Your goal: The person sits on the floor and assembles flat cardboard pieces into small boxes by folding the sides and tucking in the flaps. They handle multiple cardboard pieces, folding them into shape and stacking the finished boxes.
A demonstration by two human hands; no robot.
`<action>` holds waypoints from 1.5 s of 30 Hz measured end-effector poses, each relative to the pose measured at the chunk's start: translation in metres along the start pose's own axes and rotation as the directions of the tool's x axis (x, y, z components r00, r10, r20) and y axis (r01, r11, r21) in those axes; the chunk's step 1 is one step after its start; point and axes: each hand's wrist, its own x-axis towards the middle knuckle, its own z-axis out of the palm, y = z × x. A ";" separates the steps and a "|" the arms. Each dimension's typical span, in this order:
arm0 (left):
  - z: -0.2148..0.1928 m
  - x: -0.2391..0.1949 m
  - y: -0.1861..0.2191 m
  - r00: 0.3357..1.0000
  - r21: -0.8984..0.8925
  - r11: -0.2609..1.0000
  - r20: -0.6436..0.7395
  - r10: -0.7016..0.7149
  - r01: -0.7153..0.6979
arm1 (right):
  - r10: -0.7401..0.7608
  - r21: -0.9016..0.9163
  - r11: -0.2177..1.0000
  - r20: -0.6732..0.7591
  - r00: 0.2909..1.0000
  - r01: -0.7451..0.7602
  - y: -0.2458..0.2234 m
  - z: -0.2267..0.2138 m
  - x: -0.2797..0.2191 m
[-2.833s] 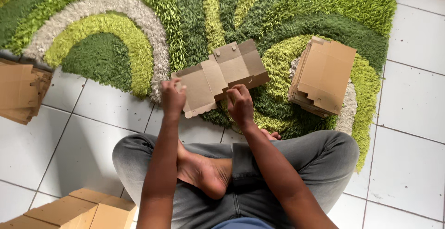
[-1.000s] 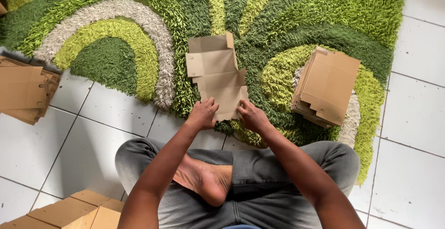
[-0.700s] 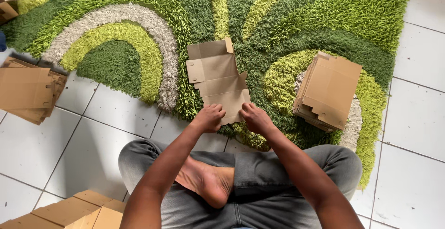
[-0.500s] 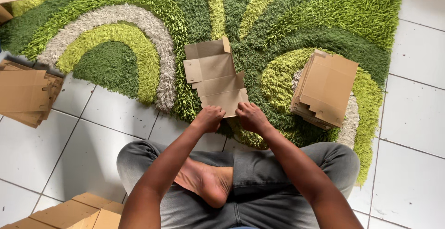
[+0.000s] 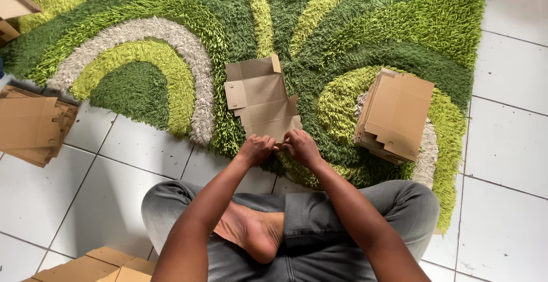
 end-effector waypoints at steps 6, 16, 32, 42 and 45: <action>-0.019 0.004 0.002 0.996 -0.001 0.996 0.014 -0.093 0.093 | 0.235 -0.079 0.969 0.013 0.972 -0.233 -0.006 -0.001 0.001; -0.014 -0.001 0.001 0.930 0.003 0.955 0.225 -0.290 0.297 | 0.425 -0.064 0.903 -0.012 0.905 -0.425 -0.046 -0.014 -0.002; -0.025 0.004 0.001 0.893 -0.068 0.936 0.333 -0.304 0.344 | 0.449 0.089 0.889 0.015 0.893 -0.448 0.030 -0.001 -0.004; -0.019 0.006 0.001 0.868 -0.046 0.939 0.399 -0.296 0.341 | 0.515 0.056 0.857 -0.031 0.857 -0.513 -0.031 -0.032 -0.001; -0.016 0.005 -0.002 0.890 -0.069 0.942 0.357 -0.283 0.328 | 0.585 -0.056 0.807 -0.049 0.809 -0.587 -0.045 -0.029 0.006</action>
